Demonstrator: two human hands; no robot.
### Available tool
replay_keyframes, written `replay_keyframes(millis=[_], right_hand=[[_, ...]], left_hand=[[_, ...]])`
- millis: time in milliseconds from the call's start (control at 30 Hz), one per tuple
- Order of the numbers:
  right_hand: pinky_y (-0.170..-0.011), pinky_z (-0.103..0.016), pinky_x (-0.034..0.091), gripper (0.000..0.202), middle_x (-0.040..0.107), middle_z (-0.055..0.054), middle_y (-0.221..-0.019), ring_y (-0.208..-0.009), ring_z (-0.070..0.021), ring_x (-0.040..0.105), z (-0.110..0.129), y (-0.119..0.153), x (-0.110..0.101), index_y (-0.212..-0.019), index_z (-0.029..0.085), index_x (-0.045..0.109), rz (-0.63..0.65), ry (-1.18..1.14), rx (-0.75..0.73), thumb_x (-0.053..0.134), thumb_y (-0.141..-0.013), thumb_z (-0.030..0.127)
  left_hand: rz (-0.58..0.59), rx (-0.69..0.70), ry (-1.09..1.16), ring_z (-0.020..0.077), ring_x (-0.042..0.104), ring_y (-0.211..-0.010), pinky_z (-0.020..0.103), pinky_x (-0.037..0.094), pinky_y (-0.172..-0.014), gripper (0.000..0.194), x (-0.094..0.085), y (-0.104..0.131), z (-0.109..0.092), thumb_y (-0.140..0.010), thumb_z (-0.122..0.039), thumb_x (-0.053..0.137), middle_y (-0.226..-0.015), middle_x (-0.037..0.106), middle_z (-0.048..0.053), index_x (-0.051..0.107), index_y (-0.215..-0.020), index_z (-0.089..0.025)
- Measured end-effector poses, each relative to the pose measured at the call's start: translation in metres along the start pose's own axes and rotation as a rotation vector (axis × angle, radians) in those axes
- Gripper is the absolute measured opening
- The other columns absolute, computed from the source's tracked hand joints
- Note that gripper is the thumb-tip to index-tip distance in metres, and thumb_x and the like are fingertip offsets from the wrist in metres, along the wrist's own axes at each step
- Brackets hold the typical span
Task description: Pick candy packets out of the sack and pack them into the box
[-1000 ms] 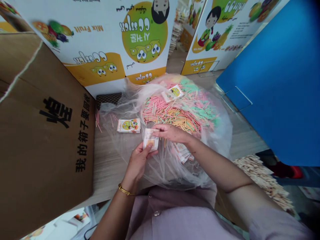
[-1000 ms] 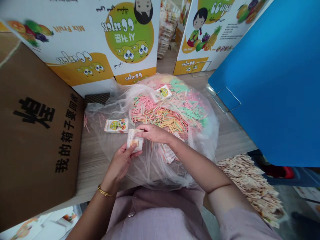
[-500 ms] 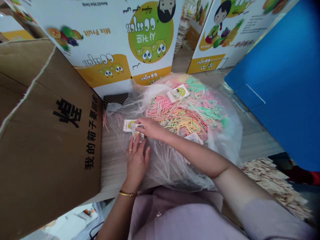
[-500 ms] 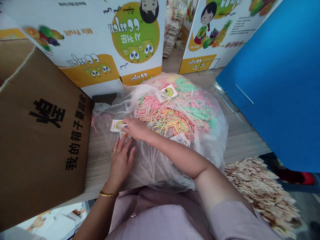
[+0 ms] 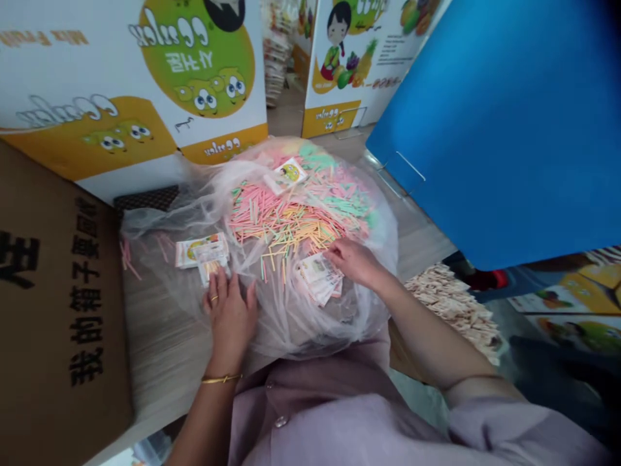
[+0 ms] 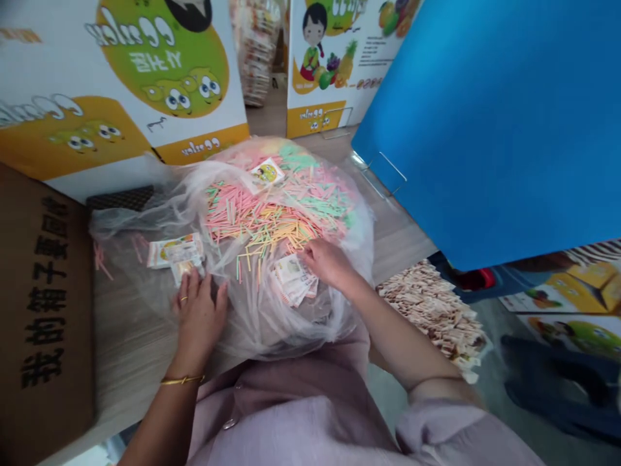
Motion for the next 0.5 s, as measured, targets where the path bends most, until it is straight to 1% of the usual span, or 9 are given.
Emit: replay_keyframes(millis=[67, 133, 167, 200, 267, 300, 367, 433, 500], right_hand=[[-0.077, -0.031, 0.042, 0.025, 0.068, -0.009, -0.094, -0.089, -0.0222, 0.06, -0.004, 0.013, 0.011, -0.094, 0.016, 0.063, -0.091, 0.026, 0.06, 0.065, -0.091, 0.041], [-0.083, -0.034, 0.044, 0.035, 0.068, -0.013, -0.104, -0.098, -0.0253, 0.061, -0.005, 0.018, 0.018, -0.104, 0.014, 0.062, -0.182, 0.031, 0.124, 0.072, -0.086, 0.042], [-0.084, -0.034, 0.045, 0.036, 0.068, -0.014, -0.106, -0.1, -0.026, 0.061, -0.006, 0.019, 0.02, -0.106, 0.014, 0.062, -0.203, 0.024, 0.143, 0.074, -0.085, 0.041], [-0.084, -0.034, 0.045, 0.034, 0.068, -0.013, -0.104, -0.098, -0.0255, 0.062, -0.008, 0.018, 0.022, -0.104, 0.014, 0.062, -0.195, 0.013, 0.15, 0.073, -0.085, 0.039], [-0.08, -0.033, 0.046, 0.019, 0.069, -0.009, -0.093, -0.089, -0.0234, 0.062, -0.01, 0.016, 0.02, -0.095, 0.016, 0.063, -0.13, 0.004, 0.13, 0.068, -0.09, 0.034], [-0.078, -0.033, 0.046, 0.013, 0.068, -0.008, -0.088, -0.086, -0.0228, 0.062, -0.011, 0.015, 0.017, -0.09, 0.017, 0.063, -0.107, 0.012, 0.103, 0.063, -0.093, 0.03], [-0.081, -0.035, 0.046, 0.016, 0.068, -0.009, -0.087, -0.088, -0.024, 0.062, -0.008, 0.016, 0.005, -0.086, 0.018, 0.064, -0.131, 0.041, 0.007, 0.054, -0.097, 0.025], [-0.089, -0.038, 0.045, 0.021, 0.07, -0.012, -0.097, -0.099, -0.0262, 0.062, 0.002, 0.021, -0.011, -0.093, 0.018, 0.066, -0.227, 0.041, -0.121, 0.048, -0.1, 0.026], [-0.093, -0.038, 0.045, 0.023, 0.071, -0.011, -0.103, -0.102, -0.0257, 0.062, 0.019, 0.027, -0.028, -0.101, 0.021, 0.067, -0.272, -0.027, -0.234, 0.046, -0.102, 0.03]], left_hand=[[-0.006, 0.03, 0.038, 0.0394, 0.03, -0.151, 0.062, 0.027, -0.118, 0.054, -0.001, 0.004, 0.003, -0.099, -0.045, 0.042, -0.156, 0.042, 0.027, 0.059, -0.134, -0.008], [-0.001, 0.059, 0.084, 0.0374, 0.031, -0.151, 0.06, 0.028, -0.119, 0.051, -0.002, 0.009, 0.006, -0.098, -0.045, 0.045, -0.157, 0.043, 0.023, 0.058, -0.134, -0.012], [0.002, 0.07, 0.104, 0.0366, 0.032, -0.151, 0.059, 0.028, -0.12, 0.049, -0.002, 0.011, 0.007, -0.098, -0.044, 0.046, -0.157, 0.044, 0.022, 0.058, -0.134, -0.013], [0.0, 0.077, 0.12, 0.0361, 0.033, -0.15, 0.058, 0.029, -0.12, 0.048, -0.003, 0.012, 0.008, -0.097, -0.043, 0.047, -0.156, 0.044, 0.021, 0.058, -0.134, -0.014], [-0.023, 0.085, 0.143, 0.0355, 0.035, -0.149, 0.058, 0.029, -0.121, 0.045, -0.008, 0.013, 0.008, -0.097, -0.043, 0.047, -0.155, 0.045, 0.021, 0.059, -0.13, -0.014], [-0.045, 0.089, 0.157, 0.035, 0.038, -0.147, 0.057, 0.03, -0.12, 0.043, -0.011, 0.013, 0.007, -0.097, -0.042, 0.048, -0.154, 0.046, 0.022, 0.06, -0.127, -0.014], [-0.09, 0.102, 0.206, 0.0333, 0.043, -0.144, 0.054, 0.032, -0.12, 0.039, -0.021, 0.012, 0.0, -0.098, -0.041, 0.049, -0.149, 0.05, 0.022, 0.062, -0.122, -0.014], [-0.104, 0.136, 0.298, 0.03, 0.047, -0.14, 0.05, 0.033, -0.119, 0.035, -0.033, 0.012, -0.012, -0.098, -0.038, 0.051, -0.144, 0.056, 0.02, 0.063, -0.121, -0.015], [-0.057, 0.179, 0.442, 0.0266, 0.048, -0.139, 0.047, 0.033, -0.119, 0.036, -0.043, 0.014, -0.028, -0.097, -0.036, 0.054, -0.144, 0.057, 0.016, 0.06, -0.128, -0.019]])
Point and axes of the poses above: each hand's wrist, its own y-axis away from the middle knuckle, its own x-axis out of the palm, z = x × y, the point moved 2 cm from there along -y, towards the middle knuckle
